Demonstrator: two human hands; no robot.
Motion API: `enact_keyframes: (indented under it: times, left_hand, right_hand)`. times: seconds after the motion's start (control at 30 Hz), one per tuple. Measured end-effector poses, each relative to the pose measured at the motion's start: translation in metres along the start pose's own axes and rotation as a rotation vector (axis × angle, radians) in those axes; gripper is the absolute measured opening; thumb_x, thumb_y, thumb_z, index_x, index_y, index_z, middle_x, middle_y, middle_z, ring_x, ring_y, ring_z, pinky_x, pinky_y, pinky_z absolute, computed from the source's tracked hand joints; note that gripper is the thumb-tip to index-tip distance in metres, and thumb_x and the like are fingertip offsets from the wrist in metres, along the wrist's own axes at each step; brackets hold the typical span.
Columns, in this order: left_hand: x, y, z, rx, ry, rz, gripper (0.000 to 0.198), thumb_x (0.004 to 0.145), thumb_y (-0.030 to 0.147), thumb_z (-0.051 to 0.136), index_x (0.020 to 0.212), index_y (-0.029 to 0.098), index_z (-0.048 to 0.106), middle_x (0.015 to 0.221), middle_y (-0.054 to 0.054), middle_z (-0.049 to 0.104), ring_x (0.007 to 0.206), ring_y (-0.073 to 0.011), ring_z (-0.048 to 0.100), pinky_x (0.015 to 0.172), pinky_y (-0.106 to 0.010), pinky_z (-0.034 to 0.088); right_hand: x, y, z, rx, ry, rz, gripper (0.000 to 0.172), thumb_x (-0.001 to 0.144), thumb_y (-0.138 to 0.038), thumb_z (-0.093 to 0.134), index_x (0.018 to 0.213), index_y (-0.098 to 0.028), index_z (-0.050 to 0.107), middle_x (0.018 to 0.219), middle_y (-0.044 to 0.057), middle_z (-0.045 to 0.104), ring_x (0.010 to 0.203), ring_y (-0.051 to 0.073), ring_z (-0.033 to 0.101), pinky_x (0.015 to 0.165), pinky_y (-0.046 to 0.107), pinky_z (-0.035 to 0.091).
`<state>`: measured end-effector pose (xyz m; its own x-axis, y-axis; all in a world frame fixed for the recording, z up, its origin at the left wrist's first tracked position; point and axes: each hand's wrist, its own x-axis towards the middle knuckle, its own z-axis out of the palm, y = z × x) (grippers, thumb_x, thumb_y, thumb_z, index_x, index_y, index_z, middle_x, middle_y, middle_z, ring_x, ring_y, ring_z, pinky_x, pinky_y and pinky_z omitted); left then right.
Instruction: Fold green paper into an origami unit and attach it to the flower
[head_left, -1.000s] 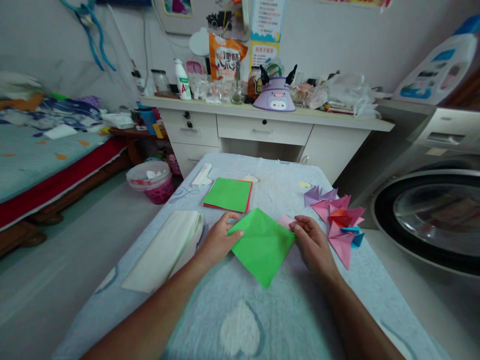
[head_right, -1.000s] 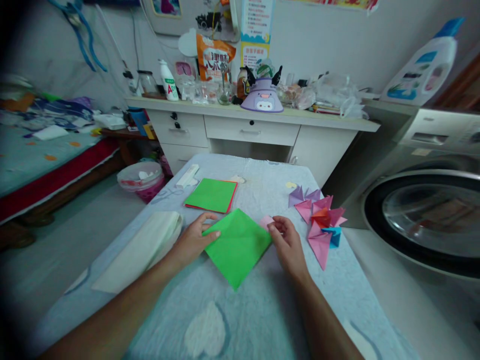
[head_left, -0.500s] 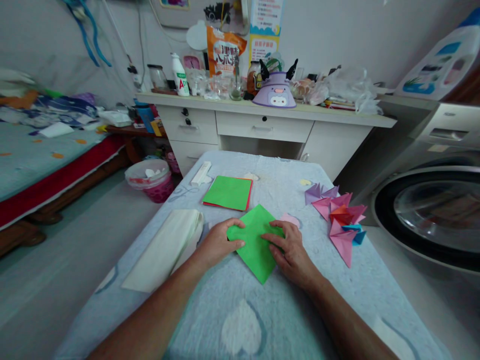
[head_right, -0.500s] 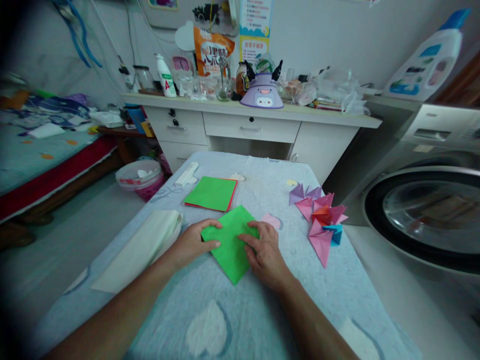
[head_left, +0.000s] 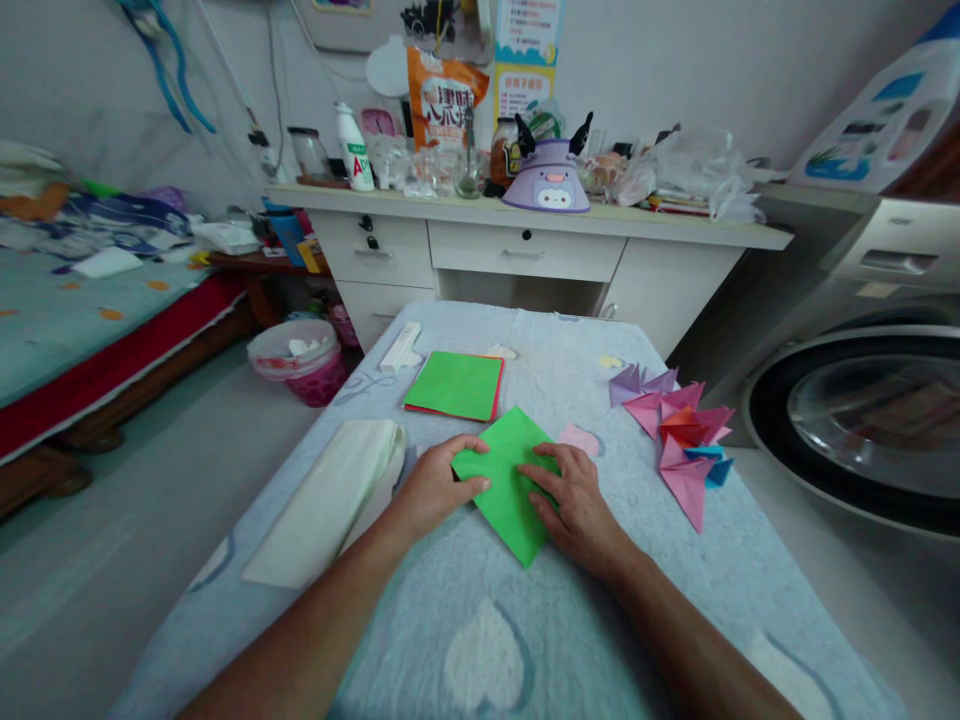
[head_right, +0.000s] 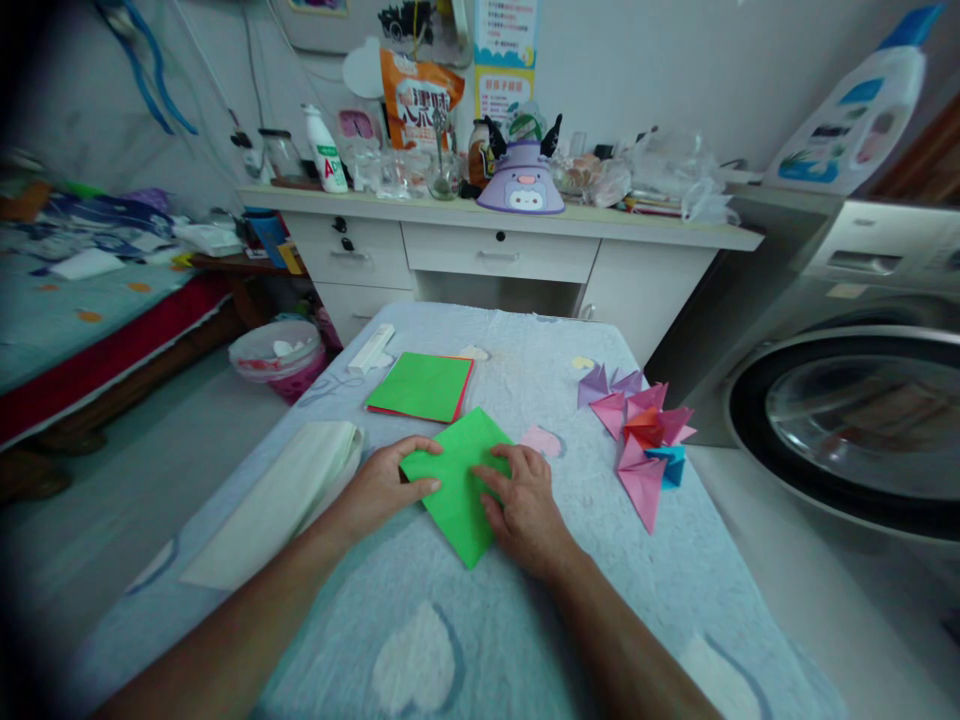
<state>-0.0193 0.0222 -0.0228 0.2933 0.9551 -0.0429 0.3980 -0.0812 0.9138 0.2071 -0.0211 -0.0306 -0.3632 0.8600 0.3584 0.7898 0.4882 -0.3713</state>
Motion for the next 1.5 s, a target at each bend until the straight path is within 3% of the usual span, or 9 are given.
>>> enact_keyframes:
  times: [0.23,0.43,0.57,0.8,0.93,1.07,1.27,1.5]
  left_hand:
    - [0.002,-0.007,0.001,-0.02,-0.002,-0.008,0.041,0.071,0.028,0.069,0.11,0.018,0.06,0.066,0.005,0.058,0.057,-0.0126,0.053,0.052,-0.02,0.036]
    - [0.002,-0.009,0.0,0.009,0.002,-0.002,0.044,0.072,0.03,0.07,0.113,0.019,0.062,0.067,0.004,0.059,0.059,-0.0135,0.055,0.053,-0.021,0.036]
    - [0.002,-0.007,0.0,0.049,0.02,-0.005,0.039,0.071,0.028,0.069,0.109,0.019,0.065,0.065,0.004,0.057,0.058,-0.0132,0.052,0.054,-0.021,0.036]
    - [0.002,-0.004,-0.001,0.049,0.034,-0.002,0.038,0.071,0.027,0.067,0.108,0.019,0.065,0.066,0.004,0.057,0.059,-0.0134,0.052,0.054,-0.021,0.035]
    - [0.002,-0.004,-0.001,0.078,0.055,-0.004,0.036,0.071,0.026,0.066,0.106,0.019,0.066,0.064,0.005,0.056,0.058,-0.0133,0.051,0.054,-0.022,0.035]
    - [0.002,-0.005,-0.001,0.112,0.068,0.002,0.036,0.072,0.028,0.066,0.107,0.02,0.065,0.064,0.005,0.056,0.058,-0.0135,0.051,0.054,-0.022,0.035]
    - [0.002,-0.009,0.0,0.073,0.039,-0.001,0.041,0.071,0.028,0.067,0.111,0.02,0.063,0.065,0.005,0.057,0.059,-0.0137,0.053,0.054,-0.021,0.035]
    - [0.001,-0.001,0.001,0.086,0.062,-0.021,0.04,0.07,0.024,0.066,0.109,0.019,0.065,0.059,0.007,0.052,0.053,-0.0118,0.048,0.05,-0.021,0.031]
  right_hand:
    - [0.001,0.005,0.001,-0.03,0.004,0.028,0.031,0.088,-0.023,0.057,0.118,-0.025,0.066,0.125,0.012,0.053,0.117,0.03,0.044,0.098,0.052,0.038]
    - [-0.003,0.031,-0.01,-0.122,0.143,0.249,0.037,0.087,-0.028,0.056,0.122,-0.015,0.059,0.116,0.015,0.06,0.105,0.031,0.053,0.09,0.048,0.042]
    - [-0.004,0.036,-0.016,-0.089,0.051,0.348,0.041,0.085,-0.031,0.056,0.122,-0.012,0.058,0.094,0.012,0.068,0.088,0.028,0.058,0.082,0.043,0.044]
    - [-0.003,0.03,-0.022,0.066,-0.045,0.417,0.045,0.079,-0.029,0.059,0.122,-0.015,0.057,0.09,0.007,0.064,0.085,0.025,0.059,0.078,0.038,0.043]
    - [-0.005,0.031,-0.031,0.189,-0.1,0.418,0.048,0.079,-0.031,0.058,0.124,-0.016,0.053,0.086,0.004,0.061,0.078,0.022,0.059,0.071,0.033,0.044]
    - [-0.007,0.033,-0.036,0.289,-0.103,0.359,0.05,0.077,-0.026,0.058,0.125,-0.018,0.052,0.088,0.002,0.062,0.078,0.019,0.059,0.072,0.031,0.046]
    - [-0.009,0.039,-0.03,0.276,-0.086,0.337,0.033,0.074,-0.019,0.056,0.106,-0.019,0.065,0.1,0.007,0.069,0.092,0.023,0.063,0.085,0.038,0.047]
    - [-0.005,0.037,-0.028,0.177,0.009,0.272,0.018,0.077,-0.017,0.057,0.091,-0.021,0.069,0.085,0.004,0.07,0.084,0.022,0.063,0.079,0.037,0.048]
